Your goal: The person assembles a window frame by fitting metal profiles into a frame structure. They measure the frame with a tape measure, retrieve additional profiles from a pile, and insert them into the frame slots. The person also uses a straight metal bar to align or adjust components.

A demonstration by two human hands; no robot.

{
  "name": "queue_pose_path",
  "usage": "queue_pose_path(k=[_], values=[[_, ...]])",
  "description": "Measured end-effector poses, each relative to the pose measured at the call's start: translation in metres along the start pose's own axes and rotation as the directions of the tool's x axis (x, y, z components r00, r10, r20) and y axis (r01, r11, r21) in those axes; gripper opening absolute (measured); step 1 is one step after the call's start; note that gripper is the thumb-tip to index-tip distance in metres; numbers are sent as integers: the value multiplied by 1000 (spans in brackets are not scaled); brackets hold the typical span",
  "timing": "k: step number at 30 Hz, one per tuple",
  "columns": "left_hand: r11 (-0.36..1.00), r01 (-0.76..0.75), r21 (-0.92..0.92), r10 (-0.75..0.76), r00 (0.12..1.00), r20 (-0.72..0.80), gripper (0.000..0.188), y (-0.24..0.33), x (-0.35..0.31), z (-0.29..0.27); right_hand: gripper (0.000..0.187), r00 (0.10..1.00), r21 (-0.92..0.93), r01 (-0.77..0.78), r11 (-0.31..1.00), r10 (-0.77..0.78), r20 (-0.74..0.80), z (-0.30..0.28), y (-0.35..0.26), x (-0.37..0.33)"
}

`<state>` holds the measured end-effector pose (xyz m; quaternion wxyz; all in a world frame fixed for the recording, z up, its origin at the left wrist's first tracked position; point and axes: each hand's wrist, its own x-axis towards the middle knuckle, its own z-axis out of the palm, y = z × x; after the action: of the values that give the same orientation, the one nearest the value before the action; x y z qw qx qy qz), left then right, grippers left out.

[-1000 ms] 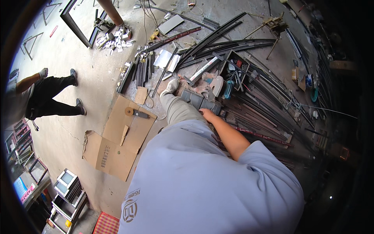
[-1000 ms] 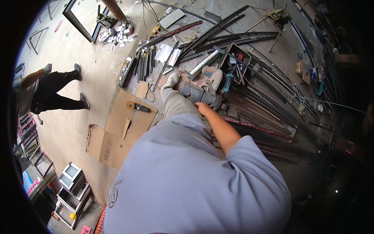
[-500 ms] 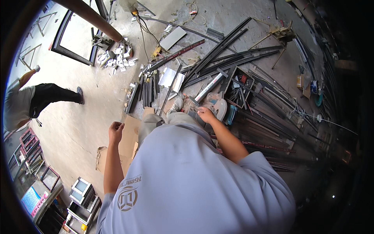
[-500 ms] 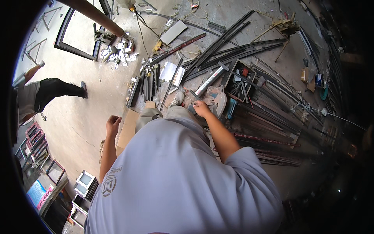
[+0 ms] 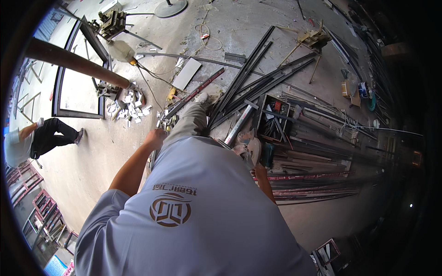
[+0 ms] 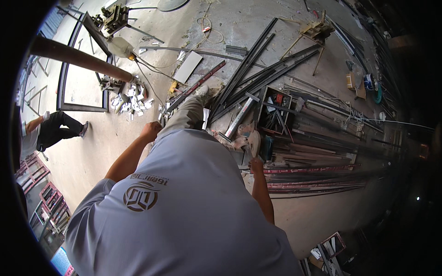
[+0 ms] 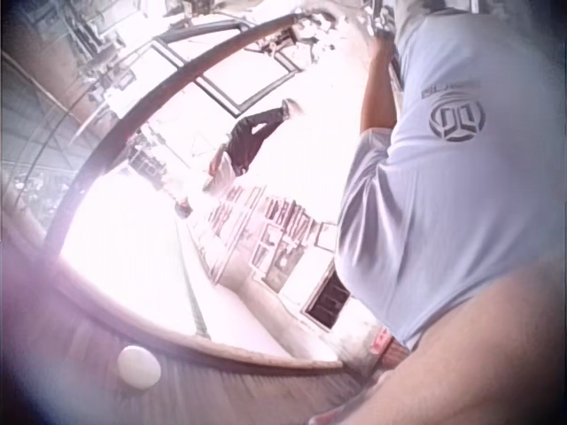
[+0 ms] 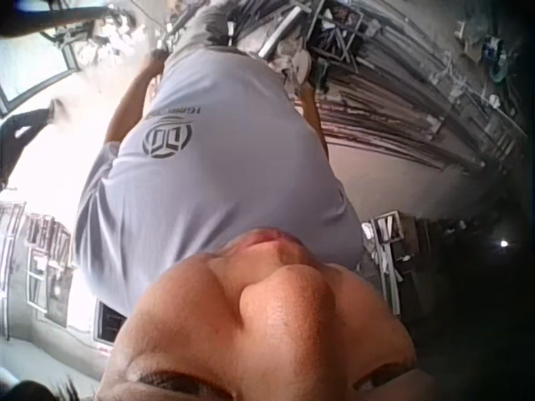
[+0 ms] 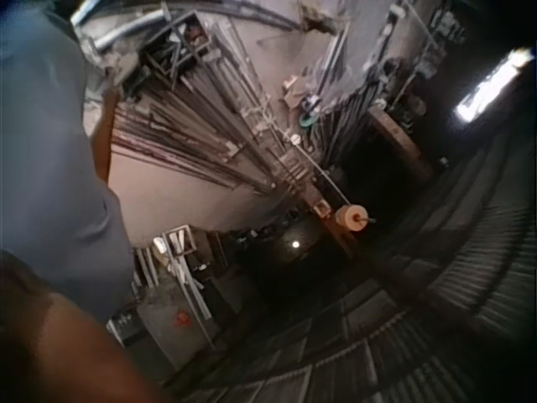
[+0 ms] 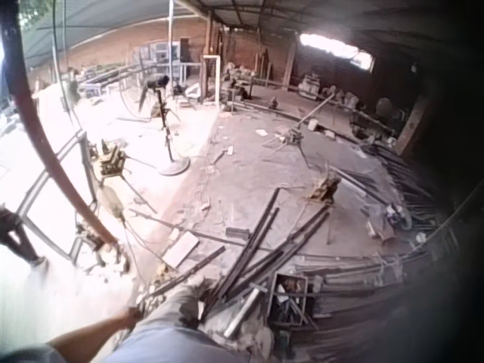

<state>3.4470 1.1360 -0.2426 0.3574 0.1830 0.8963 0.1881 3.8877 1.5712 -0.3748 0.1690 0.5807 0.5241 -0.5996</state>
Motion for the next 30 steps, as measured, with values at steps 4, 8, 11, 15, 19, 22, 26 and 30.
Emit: queue_pose_path(k=[4, 8, 11, 15, 19, 22, 26, 30], values=[[996, 49, 74, -52, 998, 38, 32, 9, 102, -38, 39, 988, 45, 106, 993, -100, -120, 38, -75, 30], [998, 0, 66, -8, 991, 130, 28, 15, 217, -71, 42, 929, 219, 362, 906, -333, -158, 84, -203, 56], [973, -87, 212, 29, 964, 264, 26, 37, 295, -108, 42, 916, 111, 368, 923, -340, -211, 102, -295, 52], [956, -243, 163, 199, 949, 243, 36, 94, 387, -166, 44, 920, -107, 362, 926, -374, -121, 93, -375, 42], [973, -167, -156, 185, 977, 103, 40, 130, 441, -224, 45, 895, -78, 368, 927, -376, -239, 67, -392, 64], [996, -82, -41, 87, 988, 126, 48, 140, 461, -248, 46, 934, 163, 260, 952, -205, -294, 57, -366, 94], [984, -17, 179, -16, 983, 181, 46, 135, 455, -260, 44, 971, -18, 37, 999, -40, -238, 47, -313, 124], [983, 17, 180, -68, 957, 281, 35, 141, 452, -274, 23, 954, 45, 48, 998, -33, -299, 66, -280, 143]])
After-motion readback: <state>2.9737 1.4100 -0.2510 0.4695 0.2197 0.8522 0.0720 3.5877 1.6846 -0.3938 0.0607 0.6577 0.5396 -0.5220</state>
